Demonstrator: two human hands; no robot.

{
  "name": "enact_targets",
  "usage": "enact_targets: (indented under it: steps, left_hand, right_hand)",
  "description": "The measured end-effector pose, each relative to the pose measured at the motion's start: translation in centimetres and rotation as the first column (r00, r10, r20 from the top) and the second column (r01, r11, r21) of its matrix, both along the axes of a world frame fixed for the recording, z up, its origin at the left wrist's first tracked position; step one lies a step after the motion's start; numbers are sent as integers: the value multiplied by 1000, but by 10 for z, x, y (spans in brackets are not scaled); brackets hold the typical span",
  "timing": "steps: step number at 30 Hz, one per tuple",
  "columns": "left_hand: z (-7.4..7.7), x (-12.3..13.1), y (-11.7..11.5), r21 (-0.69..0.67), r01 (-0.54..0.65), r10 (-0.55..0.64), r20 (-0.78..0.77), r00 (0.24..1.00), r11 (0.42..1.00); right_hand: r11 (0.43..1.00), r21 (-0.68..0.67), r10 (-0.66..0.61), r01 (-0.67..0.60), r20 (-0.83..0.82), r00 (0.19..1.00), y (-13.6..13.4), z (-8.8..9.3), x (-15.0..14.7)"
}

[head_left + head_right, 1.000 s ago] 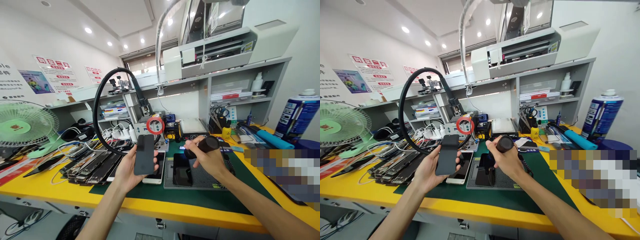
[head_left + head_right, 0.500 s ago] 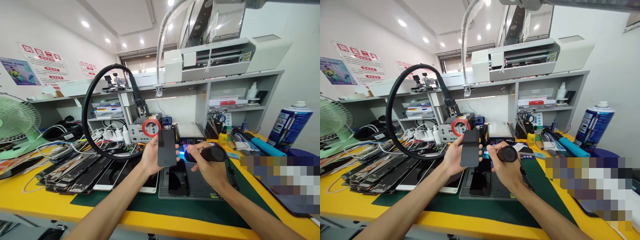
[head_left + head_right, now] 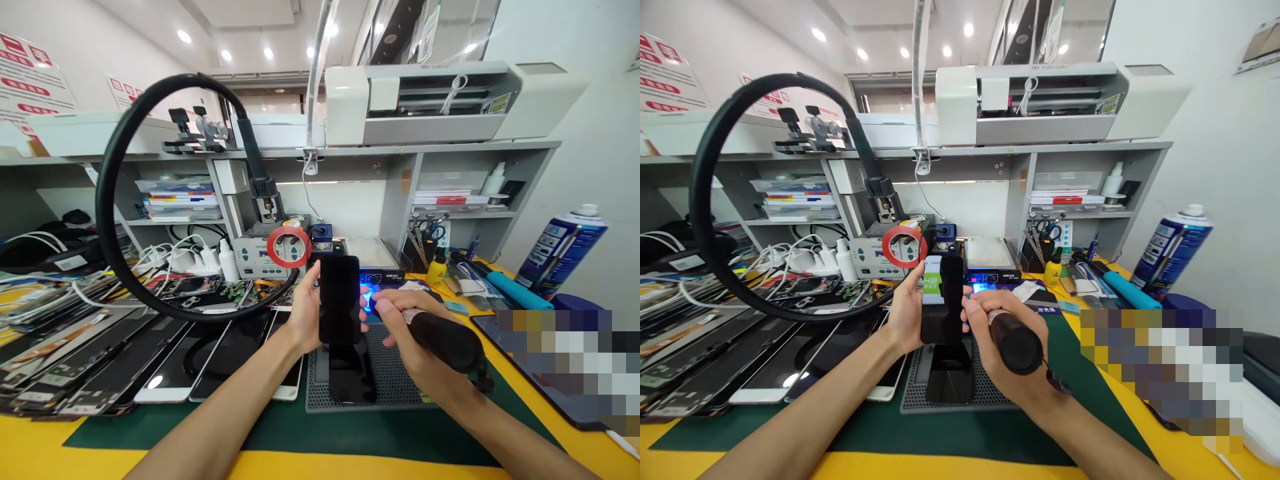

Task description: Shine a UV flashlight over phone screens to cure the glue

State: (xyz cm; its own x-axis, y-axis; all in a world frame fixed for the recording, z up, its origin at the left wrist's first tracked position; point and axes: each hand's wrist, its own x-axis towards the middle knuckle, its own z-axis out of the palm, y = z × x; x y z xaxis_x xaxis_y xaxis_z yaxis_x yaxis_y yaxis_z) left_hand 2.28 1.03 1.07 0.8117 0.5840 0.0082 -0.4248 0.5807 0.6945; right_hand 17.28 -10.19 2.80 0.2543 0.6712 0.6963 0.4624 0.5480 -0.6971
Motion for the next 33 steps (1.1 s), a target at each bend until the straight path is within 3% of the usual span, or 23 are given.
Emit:
enact_targets:
  steps: [6, 12, 21, 33]
  left_hand:
    - [3, -3, -2, -3, 19, -19, 31, 999, 1000]
    - [2, 0, -2, -16, -7, 7, 27, 1000, 1000]
    - [-3, 7, -8, -39, -118, 118, 10, 993, 992]
    - [1, 12, -17, -40, -81, 78, -60, 995, 996]
  right_hand:
    - [971, 238, -79, 32, 191, 978, -3, 1, -5]
    - [933, 354, -26, -61, 236, 971, -11, -5, -14]
    - [896, 372, -7, -245, 562, 827, -25, -16, -14]
    - [884, 267, 89, -384, 710, 699, -34, 7, -12]
